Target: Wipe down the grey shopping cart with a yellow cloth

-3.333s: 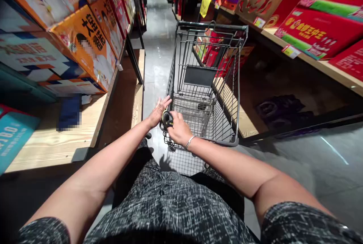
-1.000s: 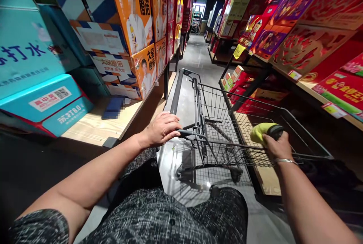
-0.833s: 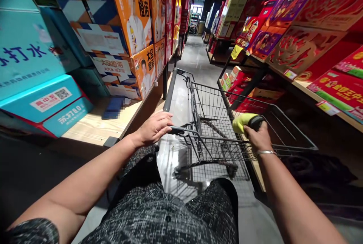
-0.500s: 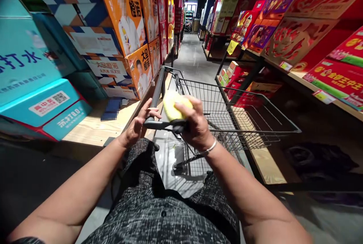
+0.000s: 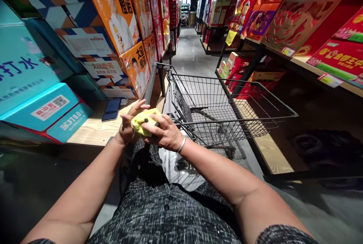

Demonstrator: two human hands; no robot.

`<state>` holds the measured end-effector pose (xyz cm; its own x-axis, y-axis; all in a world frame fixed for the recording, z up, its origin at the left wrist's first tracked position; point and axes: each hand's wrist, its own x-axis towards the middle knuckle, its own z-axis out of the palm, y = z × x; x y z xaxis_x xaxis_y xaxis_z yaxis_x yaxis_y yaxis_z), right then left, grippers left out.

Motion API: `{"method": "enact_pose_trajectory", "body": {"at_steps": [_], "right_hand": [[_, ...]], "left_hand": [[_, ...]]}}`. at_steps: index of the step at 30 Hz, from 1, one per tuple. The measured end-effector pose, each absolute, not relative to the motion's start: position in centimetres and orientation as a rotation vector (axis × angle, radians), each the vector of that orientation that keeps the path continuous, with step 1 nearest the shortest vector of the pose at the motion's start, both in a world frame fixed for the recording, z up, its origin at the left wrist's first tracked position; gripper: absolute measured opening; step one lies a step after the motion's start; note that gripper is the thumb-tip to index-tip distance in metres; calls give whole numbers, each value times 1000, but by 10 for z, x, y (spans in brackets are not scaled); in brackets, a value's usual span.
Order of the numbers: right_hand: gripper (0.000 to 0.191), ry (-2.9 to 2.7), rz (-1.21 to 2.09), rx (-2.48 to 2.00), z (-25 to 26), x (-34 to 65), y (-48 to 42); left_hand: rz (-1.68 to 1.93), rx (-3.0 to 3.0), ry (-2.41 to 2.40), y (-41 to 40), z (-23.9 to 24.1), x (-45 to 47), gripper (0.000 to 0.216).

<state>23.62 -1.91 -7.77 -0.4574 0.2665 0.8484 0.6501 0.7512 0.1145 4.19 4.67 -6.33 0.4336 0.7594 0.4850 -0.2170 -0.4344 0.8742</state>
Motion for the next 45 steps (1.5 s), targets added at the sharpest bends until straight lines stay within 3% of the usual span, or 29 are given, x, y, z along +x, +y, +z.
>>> {"method": "enact_pose_trajectory", "body": {"at_steps": [4,8,15,23,28,30,34,38,45], "right_hand": [[40,-2068,-700,-761,-89,261,-31],[31,-2026,-866,-777,-107,296,-48],[10,-2137,-771,-840,-131,321,-71],[28,-1975,-809,-797,-92,238,-35],[25,-2143,-747,-934,-126,262,-28],[21,-2212,-723,-948,-148,287,-35],[17,-2315,-659,-1084,-171,326,-56],[29,-2065,-642,-1109,-143,323,-64],[54,-1870,-276,-1248,-82,270,-14]], "left_hand": [[1283,1624,461,45,-59,49,91],[1354,1622,491,43,-52,55,90],[1257,1943,724,36,-31,50,90],[1283,2368,771,3,-3,56,91],[1263,2540,763,18,-18,53,92],[1207,2691,775,27,-22,52,85],[990,3028,1041,40,-27,55,50],[928,3057,1251,48,-27,57,36],[851,3040,1308,44,-26,71,38]]}}
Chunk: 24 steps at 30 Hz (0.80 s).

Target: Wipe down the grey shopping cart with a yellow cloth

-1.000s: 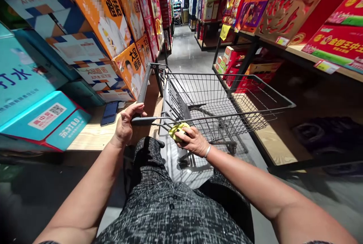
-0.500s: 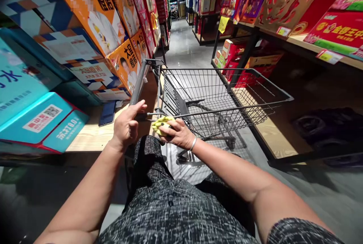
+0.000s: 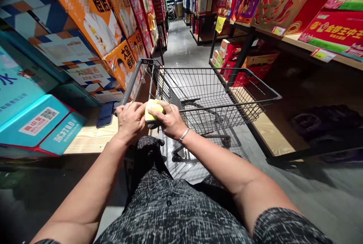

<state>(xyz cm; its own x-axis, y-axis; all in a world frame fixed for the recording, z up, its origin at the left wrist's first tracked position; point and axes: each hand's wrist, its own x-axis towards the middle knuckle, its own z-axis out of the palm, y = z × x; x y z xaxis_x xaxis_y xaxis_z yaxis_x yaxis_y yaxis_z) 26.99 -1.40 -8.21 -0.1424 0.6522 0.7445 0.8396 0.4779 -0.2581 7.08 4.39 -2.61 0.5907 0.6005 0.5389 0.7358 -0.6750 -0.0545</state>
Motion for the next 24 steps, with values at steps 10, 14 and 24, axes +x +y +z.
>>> {"method": "enact_pose_trajectory", "body": {"at_steps": [10,14,24], "right_hand": [[38,-1868,-334,-1563,-115,371,-24],[43,-1635,-468,-1813,-134,441,-52],[62,-1614,-540,-1761,-130,344,-27]], "left_hand": [[-710,-2704,-1050,53,-34,65,49],[-796,-2658,-1097,56,-34,69,34],[-602,-2731,-1026,50,-24,98,17]]}}
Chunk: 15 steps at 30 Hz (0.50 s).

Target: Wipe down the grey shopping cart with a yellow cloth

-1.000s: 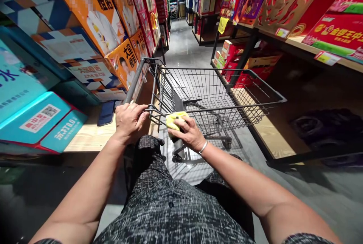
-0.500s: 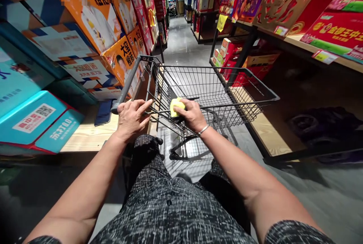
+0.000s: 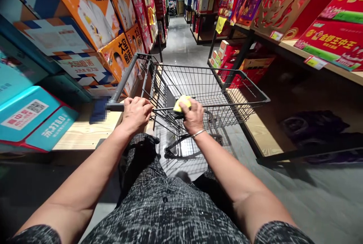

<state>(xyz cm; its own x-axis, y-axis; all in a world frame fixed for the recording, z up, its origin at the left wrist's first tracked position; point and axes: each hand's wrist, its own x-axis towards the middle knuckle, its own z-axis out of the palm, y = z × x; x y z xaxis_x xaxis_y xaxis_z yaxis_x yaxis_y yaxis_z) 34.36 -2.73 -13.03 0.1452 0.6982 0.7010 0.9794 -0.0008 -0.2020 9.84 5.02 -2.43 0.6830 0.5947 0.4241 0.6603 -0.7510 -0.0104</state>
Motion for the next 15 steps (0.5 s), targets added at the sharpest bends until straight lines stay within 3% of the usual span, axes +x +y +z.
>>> {"method": "enact_pose_trajectory", "body": {"at_steps": [5,15], "right_hand": [[51,-1869,-540,-1534,-118,311,-12],[54,-1413,-577,-1904,-150,443,-55]], "left_hand": [[-582,-2699,-1051,56,-26,93,17],[-634,-2700,-1100,72,-33,90,20]]}}
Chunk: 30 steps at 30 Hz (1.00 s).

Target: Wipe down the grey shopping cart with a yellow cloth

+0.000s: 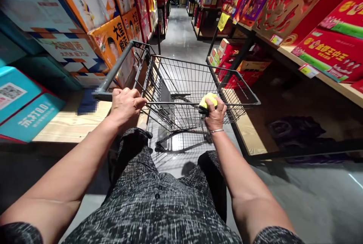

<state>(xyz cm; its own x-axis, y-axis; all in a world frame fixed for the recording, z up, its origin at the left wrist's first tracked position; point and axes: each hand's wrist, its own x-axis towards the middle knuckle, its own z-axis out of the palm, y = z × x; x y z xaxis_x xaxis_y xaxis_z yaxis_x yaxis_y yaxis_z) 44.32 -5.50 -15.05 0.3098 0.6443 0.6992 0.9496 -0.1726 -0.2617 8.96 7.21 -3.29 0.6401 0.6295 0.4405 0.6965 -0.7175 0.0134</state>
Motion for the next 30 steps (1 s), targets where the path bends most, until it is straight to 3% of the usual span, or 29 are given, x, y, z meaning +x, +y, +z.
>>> {"method": "enact_pose_trajectory", "body": {"at_steps": [4,12,15,20,23,27,30], "right_hand": [[63,-1521,-554,-1789,-146,398,-35],[45,-2046,-497,-1343,-173,291,13],[39,-2250,-343,-1465,-208,297,6],[44,-2544,44,-1914,-271,337,-33],[42,-2516,86,-2130,-293,352,-51],[44,-2437,16,-2224,-292,344,-50],[45,-2417,-89,-2014,-263,332,-41]], "left_hand": [[-687,-2697,-1094,74,-37,89,20],[-786,-2825,-1138,74,-39,85,19],[-808,-2867,-1157,75,-40,85,19],[-838,-2901,-1162,76,-41,85,16],[-835,-2891,-1155,76,-41,85,15],[-789,-2873,-1125,75,-41,84,15],[-670,-2790,-1107,73,-39,83,14]]}}
